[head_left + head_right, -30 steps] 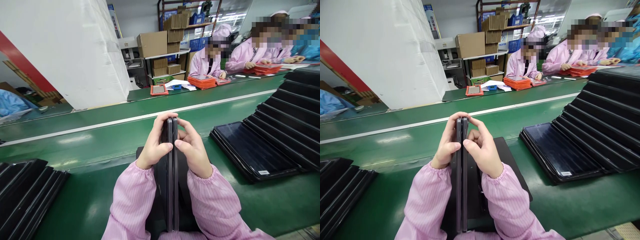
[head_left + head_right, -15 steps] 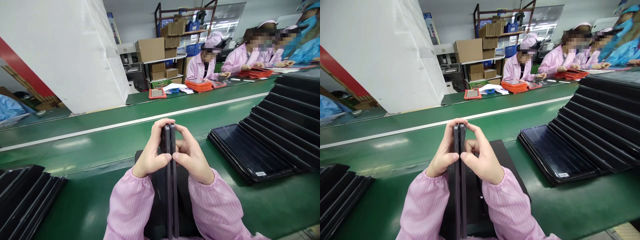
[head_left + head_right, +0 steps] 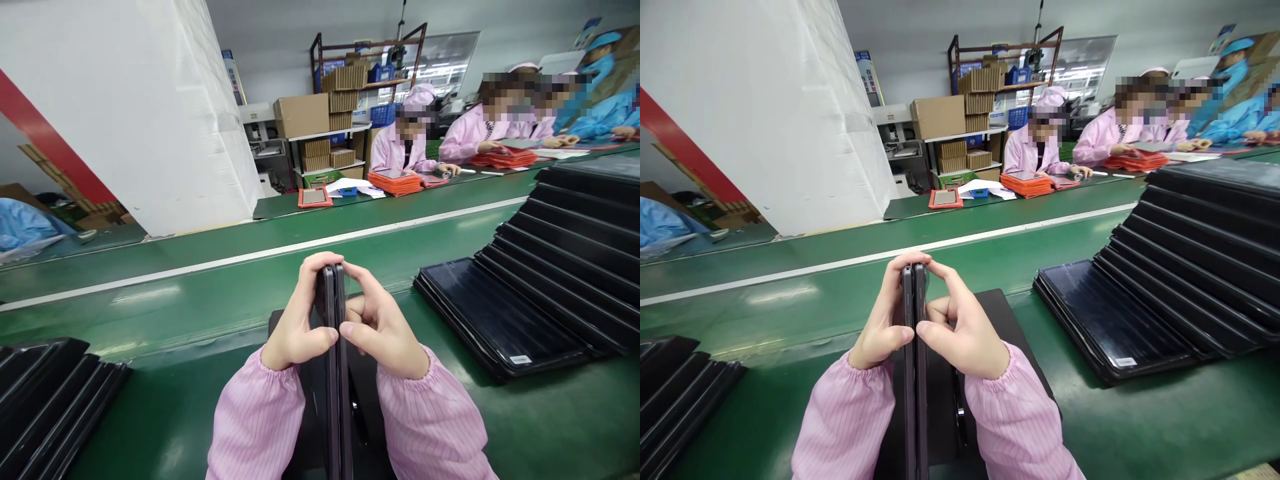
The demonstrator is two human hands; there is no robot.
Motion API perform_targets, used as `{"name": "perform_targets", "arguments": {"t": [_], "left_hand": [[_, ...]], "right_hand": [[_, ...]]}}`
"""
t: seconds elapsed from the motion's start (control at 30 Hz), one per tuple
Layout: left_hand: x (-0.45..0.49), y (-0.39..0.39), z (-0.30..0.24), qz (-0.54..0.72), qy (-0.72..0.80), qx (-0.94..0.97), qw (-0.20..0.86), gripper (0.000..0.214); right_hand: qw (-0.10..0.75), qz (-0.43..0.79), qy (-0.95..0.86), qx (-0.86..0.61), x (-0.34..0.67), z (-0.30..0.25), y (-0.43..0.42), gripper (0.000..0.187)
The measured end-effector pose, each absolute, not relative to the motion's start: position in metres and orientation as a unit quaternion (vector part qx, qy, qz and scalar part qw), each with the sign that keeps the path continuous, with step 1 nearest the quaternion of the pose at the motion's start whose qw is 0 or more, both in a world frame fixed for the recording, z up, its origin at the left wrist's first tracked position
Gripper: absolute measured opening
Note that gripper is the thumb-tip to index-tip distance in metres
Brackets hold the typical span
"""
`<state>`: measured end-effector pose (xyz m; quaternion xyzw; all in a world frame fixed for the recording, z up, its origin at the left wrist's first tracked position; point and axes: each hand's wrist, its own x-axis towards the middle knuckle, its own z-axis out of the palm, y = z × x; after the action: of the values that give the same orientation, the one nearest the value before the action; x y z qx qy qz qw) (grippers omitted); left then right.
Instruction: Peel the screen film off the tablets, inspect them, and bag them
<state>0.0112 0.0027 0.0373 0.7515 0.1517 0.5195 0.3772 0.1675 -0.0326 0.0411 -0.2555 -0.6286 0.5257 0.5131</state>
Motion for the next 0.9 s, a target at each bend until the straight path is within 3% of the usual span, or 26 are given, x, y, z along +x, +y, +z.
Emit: {"name": "perform_targets", "arguments": {"t": [0.23, 0.47, 0.7, 0.9], "left_hand": [[0.022, -0.009, 0.040, 0.522, 0.141, 0.763, 0.354, 0.063], [0.025, -0.010, 0.039, 0.536, 0.146, 0.757, 0.344, 0.061], [0.034, -0.015, 0.039, 0.599, 0.147, 0.709, 0.341, 0.034], [0.032, -0.022, 0.038, 0.603, 0.153, 0.719, 0.311, 0.037]], "right_hand": [[0.607, 0.450, -0.572, -0.320, 0.167, 0.043, -0.037, 0.034], [0.587, 0.450, -0.591, -0.320, 0.166, 0.044, -0.040, 0.035], [0.596, 0.452, -0.591, -0.303, 0.163, 0.044, -0.046, 0.030], [0.568, 0.469, -0.624, -0.260, 0.168, 0.044, -0.046, 0.034]]}}
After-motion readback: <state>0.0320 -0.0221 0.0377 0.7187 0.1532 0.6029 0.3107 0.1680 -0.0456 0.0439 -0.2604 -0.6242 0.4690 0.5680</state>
